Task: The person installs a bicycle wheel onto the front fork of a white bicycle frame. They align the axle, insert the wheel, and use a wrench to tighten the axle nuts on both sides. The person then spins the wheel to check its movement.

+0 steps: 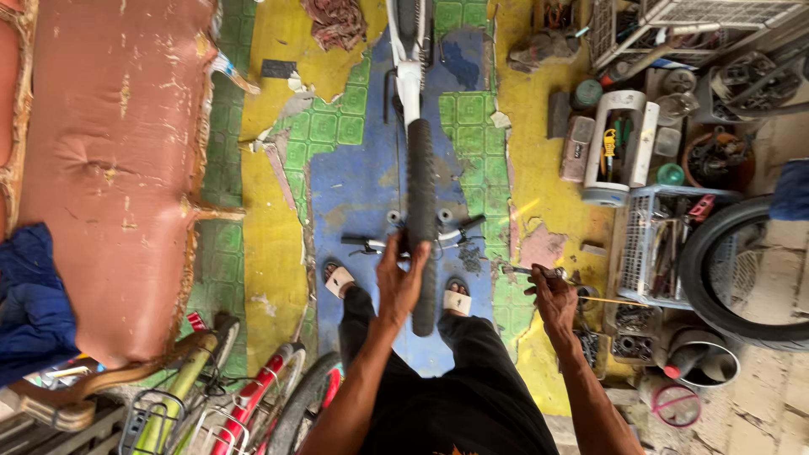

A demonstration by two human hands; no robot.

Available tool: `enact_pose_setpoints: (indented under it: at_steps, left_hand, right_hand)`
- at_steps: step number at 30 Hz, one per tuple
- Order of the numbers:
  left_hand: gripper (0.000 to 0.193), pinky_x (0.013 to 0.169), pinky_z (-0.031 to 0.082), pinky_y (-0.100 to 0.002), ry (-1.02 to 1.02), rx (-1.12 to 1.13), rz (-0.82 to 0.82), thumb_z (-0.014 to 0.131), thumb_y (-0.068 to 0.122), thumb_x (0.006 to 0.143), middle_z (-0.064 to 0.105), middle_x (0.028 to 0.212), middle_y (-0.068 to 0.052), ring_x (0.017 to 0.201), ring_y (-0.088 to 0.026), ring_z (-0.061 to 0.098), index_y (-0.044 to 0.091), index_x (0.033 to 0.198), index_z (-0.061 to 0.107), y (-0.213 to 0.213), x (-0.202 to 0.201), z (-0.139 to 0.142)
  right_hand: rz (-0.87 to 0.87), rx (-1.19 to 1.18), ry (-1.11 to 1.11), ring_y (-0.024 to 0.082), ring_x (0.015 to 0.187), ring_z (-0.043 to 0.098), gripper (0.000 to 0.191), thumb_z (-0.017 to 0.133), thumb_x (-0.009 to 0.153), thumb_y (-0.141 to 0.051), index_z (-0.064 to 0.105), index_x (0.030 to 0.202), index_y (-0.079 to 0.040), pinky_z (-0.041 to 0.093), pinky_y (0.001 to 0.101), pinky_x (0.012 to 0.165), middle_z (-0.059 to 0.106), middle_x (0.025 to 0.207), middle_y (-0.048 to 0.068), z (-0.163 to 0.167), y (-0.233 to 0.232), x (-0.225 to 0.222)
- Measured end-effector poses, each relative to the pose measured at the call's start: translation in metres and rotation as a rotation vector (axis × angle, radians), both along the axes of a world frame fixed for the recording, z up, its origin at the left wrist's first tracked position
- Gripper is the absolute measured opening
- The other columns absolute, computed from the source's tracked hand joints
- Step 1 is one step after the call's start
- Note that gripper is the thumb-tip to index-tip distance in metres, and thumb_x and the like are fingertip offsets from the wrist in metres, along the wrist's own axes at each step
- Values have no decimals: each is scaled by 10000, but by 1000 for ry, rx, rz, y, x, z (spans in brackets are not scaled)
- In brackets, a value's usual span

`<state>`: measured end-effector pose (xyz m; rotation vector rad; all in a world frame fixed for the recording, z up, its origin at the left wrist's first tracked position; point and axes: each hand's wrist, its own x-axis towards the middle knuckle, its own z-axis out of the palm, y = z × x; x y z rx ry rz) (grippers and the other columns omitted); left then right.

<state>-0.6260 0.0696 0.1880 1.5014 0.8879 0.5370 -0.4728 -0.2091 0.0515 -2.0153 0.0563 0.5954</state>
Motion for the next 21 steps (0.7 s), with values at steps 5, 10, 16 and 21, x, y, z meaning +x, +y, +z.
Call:
enact_pose_setpoints:
  at_steps: [5, 10, 16, 21]
  left_hand:
    - [448, 637, 534, -324, 105, -121, 34, 678, 438, 918, 701, 881, -32, 751, -132, 651, 76, 1174, 610, -9, 9, 5]
    - [382, 681, 486, -309, 52, -73, 54, 745, 328, 946, 680, 904, -51, 789, -128, 583, 40, 1163, 622, -15, -1, -14]
    - [356, 734, 494, -288, 0, -119, 7, 774, 217, 933, 691, 934, -49, 818, -111, 591, 22, 1180, 607, -18, -20, -29]
    - [396, 778, 520, -289, -57, -185, -70, 775, 188, 913, 714, 1034, -65, 876, -111, 632, 5, 1209, 588, -15, -31, -25]
  right_hand:
    - [9, -68, -42, 159, 678, 739, 385, 721, 961, -376, 790, 1127, -36, 535, 304, 538, 789, 892, 112, 11, -41, 8]
    - [-5, -166, 20, 196, 652, 693, 411, 733, 965, -401, 796, 1133, -32, 516, 312, 536, 796, 850, 140, 14, -77, 7]
    - [-78, -51, 8, 172, 707, 751, 442, 733, 938, -420, 775, 1111, -15, 526, 305, 528, 776, 906, 108, 13, -89, -8]
    - [-138, -40, 20, 182, 704, 744, 444, 730, 950, -411, 771, 1104, 3, 521, 303, 534, 773, 905, 109, 21, -84, -19]
